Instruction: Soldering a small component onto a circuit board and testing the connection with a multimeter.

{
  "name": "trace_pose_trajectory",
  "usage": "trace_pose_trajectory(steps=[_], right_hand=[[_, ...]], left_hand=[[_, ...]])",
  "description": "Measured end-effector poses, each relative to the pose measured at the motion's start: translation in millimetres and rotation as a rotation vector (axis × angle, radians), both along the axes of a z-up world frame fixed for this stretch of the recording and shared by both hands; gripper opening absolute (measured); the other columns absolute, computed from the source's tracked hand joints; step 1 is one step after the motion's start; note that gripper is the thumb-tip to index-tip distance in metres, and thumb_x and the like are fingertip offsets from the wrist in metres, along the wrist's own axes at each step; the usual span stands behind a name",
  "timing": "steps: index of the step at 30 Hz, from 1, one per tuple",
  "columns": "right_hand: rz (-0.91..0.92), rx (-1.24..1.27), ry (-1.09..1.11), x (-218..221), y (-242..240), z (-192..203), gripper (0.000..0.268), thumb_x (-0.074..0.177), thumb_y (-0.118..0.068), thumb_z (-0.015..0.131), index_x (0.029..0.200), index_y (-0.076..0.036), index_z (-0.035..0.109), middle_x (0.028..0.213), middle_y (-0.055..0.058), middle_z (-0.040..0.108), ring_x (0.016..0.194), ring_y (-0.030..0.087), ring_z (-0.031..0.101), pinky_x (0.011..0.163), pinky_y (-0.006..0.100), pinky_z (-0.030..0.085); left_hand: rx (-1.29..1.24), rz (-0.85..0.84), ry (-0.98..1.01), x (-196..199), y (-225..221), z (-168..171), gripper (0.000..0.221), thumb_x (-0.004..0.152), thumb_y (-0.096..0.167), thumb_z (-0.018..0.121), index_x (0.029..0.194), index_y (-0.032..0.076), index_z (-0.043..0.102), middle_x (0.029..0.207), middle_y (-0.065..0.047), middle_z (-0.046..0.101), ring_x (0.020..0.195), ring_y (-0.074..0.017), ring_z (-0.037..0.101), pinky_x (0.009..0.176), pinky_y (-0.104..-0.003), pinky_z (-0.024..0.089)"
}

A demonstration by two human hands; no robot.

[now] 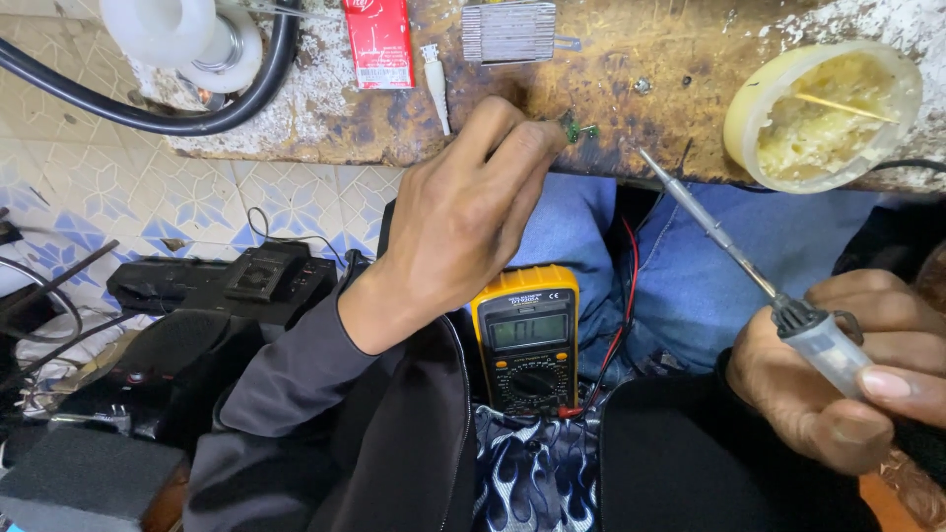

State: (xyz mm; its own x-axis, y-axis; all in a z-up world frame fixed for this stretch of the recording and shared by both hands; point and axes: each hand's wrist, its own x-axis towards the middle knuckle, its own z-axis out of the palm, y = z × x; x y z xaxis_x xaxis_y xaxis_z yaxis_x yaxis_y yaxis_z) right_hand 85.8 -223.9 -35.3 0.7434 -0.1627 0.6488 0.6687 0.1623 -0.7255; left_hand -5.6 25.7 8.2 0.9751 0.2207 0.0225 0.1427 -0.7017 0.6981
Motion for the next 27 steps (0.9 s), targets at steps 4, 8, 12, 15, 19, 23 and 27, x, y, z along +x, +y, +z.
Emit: trace_pose_trajectory(steps=[4, 8, 12, 15, 19, 23, 27], right_hand=[[-0.026, -0.012, -0.007, 1.3, 6.1, 2.7, 0.047, 0.091, -0.045, 0.052, 0.066, -0.012, 0.029, 0.058, 0.002, 0.021, 0.05, 0.021, 0.019, 0.048, 0.045, 0.014], [-0.107, 0.219, -0.072, 7.9, 18.4, 10.6, 0.048, 0.085, -0.038, 0.059, 0.06, -0.012, 0.028, 0.052, 0.002, 0.021, 0.044, 0.019, 0.018, 0.044, 0.044, 0.012], [-0.031, 0.32, 0.022, 3.5, -3.4, 5.6, 0.05, 0.08, -0.045, 0.061, 0.055, -0.014, 0.03, 0.052, 0.0, 0.023, 0.049, 0.02, 0.028, 0.054, 0.044, 0.022], [0.146, -0.067, -0.027, 3.2, -15.0, 6.5, 0.059, 0.099, -0.047, 0.047, 0.057, -0.013, 0.024, 0.049, 0.003, 0.015, 0.045, 0.021, 0.014, 0.049, 0.048, 0.01], [0.148, -0.209, 0.031, 6.3, -10.6, 7.3, 0.053, 0.103, -0.047, 0.052, 0.074, -0.008, 0.034, 0.063, 0.006, 0.021, 0.051, 0.024, 0.02, 0.052, 0.046, 0.018], [0.07, -0.392, 0.071, 2.2, -3.6, 15.3, 0.051, 0.103, -0.042, 0.047, 0.072, -0.004, 0.031, 0.061, 0.01, 0.023, 0.05, 0.027, 0.022, 0.052, 0.049, 0.018], [0.261, -0.501, 0.081, 8.5, -5.2, 39.6, 0.052, 0.103, -0.034, 0.041, 0.065, -0.003, 0.025, 0.054, 0.011, 0.018, 0.045, 0.026, 0.018, 0.051, 0.048, 0.016]], left_hand=[[-0.014, -0.013, -0.022, -0.1, 0.9, -0.3, 0.007, 0.113, 0.005, 0.055, 0.119, 0.004, 0.058, 0.101, -0.008, 0.045, 0.064, -0.0243, 0.047, 0.042, -0.036, 0.039], [-0.038, -0.009, -0.048, -1.3, -0.2, 0.3, 0.008, 0.113, 0.006, 0.057, 0.12, 0.002, 0.058, 0.102, -0.011, 0.047, 0.069, -0.0257, 0.051, 0.047, -0.037, 0.044], [-0.01, 0.025, -0.06, -5.6, -2.9, -1.0, 0.016, 0.112, 0.009, 0.065, 0.124, 0.002, 0.058, 0.102, -0.01, 0.046, 0.07, -0.0228, 0.048, 0.052, -0.036, 0.044], [0.009, 0.037, -0.04, -6.9, -4.6, -2.2, 0.019, 0.112, 0.007, 0.068, 0.127, 0.002, 0.058, 0.101, -0.01, 0.045, 0.068, -0.0223, 0.048, 0.049, -0.037, 0.044], [0.003, 0.064, -0.016, -7.7, -5.7, -1.3, 0.016, 0.113, 0.007, 0.057, 0.128, 0.002, 0.06, 0.101, -0.01, 0.046, 0.068, -0.0289, 0.05, 0.044, -0.043, 0.04], [0.005, 0.057, 0.005, -8.4, -6.2, 3.6, 0.018, 0.112, 0.005, 0.06, 0.131, 0.004, 0.059, 0.103, -0.009, 0.046, 0.074, -0.0289, 0.054, 0.047, -0.044, 0.041], [0.028, 0.047, -0.067, -12.0, 1.8, 27.4, 0.02, 0.113, 0.006, 0.066, 0.131, 0.001, 0.06, 0.104, -0.009, 0.05, 0.071, -0.0222, 0.05, 0.05, -0.037, 0.046]])
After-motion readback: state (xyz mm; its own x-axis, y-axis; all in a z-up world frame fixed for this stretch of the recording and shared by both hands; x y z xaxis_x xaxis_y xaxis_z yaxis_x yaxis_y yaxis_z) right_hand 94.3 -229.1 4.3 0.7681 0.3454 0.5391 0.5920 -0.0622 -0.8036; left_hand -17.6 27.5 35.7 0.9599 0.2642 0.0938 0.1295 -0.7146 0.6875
